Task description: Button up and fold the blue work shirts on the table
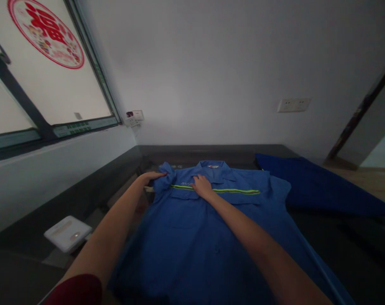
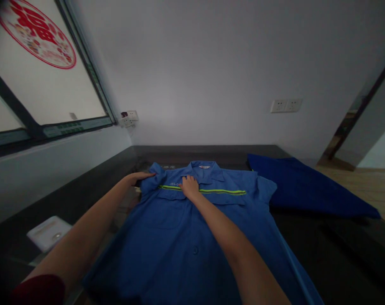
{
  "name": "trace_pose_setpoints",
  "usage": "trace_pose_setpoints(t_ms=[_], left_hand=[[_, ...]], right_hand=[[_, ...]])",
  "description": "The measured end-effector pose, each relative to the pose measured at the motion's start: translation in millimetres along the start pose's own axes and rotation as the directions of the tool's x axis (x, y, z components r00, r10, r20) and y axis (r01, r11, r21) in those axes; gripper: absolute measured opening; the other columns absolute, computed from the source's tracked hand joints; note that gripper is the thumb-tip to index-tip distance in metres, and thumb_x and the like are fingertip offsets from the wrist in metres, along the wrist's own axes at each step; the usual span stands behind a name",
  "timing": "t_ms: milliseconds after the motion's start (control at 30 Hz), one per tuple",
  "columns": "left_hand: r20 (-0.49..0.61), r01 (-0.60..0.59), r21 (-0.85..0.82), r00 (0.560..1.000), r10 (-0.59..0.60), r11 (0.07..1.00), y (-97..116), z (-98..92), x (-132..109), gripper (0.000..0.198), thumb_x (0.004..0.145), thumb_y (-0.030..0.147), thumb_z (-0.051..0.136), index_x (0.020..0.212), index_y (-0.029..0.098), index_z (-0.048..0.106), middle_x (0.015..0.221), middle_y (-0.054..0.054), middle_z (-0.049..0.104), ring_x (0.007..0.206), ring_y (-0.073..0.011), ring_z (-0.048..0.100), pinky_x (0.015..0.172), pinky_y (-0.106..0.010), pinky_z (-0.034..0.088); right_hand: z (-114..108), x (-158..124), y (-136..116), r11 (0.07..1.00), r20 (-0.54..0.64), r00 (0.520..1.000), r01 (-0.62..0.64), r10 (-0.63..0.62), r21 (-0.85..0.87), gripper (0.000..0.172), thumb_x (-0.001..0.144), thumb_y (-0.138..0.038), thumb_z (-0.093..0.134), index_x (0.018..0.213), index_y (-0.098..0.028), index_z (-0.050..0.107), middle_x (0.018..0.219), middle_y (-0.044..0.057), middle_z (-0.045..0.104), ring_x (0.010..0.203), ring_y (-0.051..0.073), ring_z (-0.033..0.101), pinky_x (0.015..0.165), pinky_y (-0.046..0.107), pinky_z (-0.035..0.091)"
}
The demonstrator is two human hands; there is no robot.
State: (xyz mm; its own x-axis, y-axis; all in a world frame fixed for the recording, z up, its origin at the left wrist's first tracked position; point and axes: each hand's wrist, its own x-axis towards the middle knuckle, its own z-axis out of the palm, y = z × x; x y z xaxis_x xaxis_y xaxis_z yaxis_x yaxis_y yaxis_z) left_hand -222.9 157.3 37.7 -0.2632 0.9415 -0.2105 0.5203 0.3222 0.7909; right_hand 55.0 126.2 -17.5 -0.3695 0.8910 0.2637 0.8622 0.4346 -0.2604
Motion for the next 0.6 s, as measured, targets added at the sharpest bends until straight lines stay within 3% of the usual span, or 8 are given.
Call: trace_pose_setpoints(t_ms=[133,300,433,500,600], left_hand=[[0.045,0.034,-0.119,0.999,-0.028,0.992,-3,-18.2,-12,0.037,0.064,0.037,0.078,0.087,0.011,0.066,0.081,-0.014,0.072,0.073,-0.0261,0.069,0.065,-0.034,0.057],[-0.059,0.003,-0.192,0.998,-0.015,0.981,-22,-43.0,-28,0.041,0.066,0.031,0.077,0.099,0.013,0.061,0.081,-0.009,0.072,0.071,-0.0198,0.068,0.065,-0.027,0.056],[-0.062,0.028,-0.180,0.997,-0.040,0.983,-37,-52.7,-39,0.046,0.070,0.028,0.073,0.110,0.014,0.056,0.096,-0.011,0.070,0.077,-0.0192,0.067,0.061,-0.025,0.054],[-0.030,0.043,-0.175,0.998,-0.049,0.984,-43,-54.0,-45,0.056,0.071,0.030,0.072,0.121,0.016,0.050,0.109,-0.014,0.066,0.082,-0.0200,0.067,0.063,-0.026,0.054],[0.000,0.037,-0.116,0.999,-0.038,0.993,-49,-55.2,-51,0.088,0.066,0.036,0.076,0.140,0.025,0.029,0.126,-0.016,0.056,0.089,-0.0214,0.065,0.066,-0.028,0.054]], right_hand=[[12,-3,0,1.000,-0.040,0.999,-0.022,0.022,-0.007,0.039,0.093,-0.037,0.043,0.123,-0.015,0.053,0.131,0.016,0.050,0.120,0.026,0.043,0.099,0.039,0.033],[15,-4,4,1.000,-0.050,0.999,0.005,-0.005,-0.002,0.038,0.095,-0.037,0.038,0.121,-0.016,0.055,0.129,0.014,0.052,0.119,0.025,0.043,0.099,0.038,0.032],[17,-3,4,1.000,-0.059,0.998,0.017,-0.017,0.003,0.038,0.095,-0.035,0.038,0.122,-0.016,0.055,0.129,0.014,0.052,0.119,0.025,0.043,0.100,0.038,0.032],[18,-3,4,1.000,-0.067,0.998,0.021,-0.021,0.004,0.038,0.094,-0.035,0.039,0.122,-0.016,0.055,0.129,0.014,0.053,0.118,0.025,0.043,0.099,0.038,0.032],[18,-4,4,1.000,-0.079,0.997,0.022,-0.021,0.003,0.037,0.094,-0.033,0.039,0.122,-0.016,0.055,0.129,0.013,0.053,0.118,0.025,0.042,0.099,0.038,0.031]])
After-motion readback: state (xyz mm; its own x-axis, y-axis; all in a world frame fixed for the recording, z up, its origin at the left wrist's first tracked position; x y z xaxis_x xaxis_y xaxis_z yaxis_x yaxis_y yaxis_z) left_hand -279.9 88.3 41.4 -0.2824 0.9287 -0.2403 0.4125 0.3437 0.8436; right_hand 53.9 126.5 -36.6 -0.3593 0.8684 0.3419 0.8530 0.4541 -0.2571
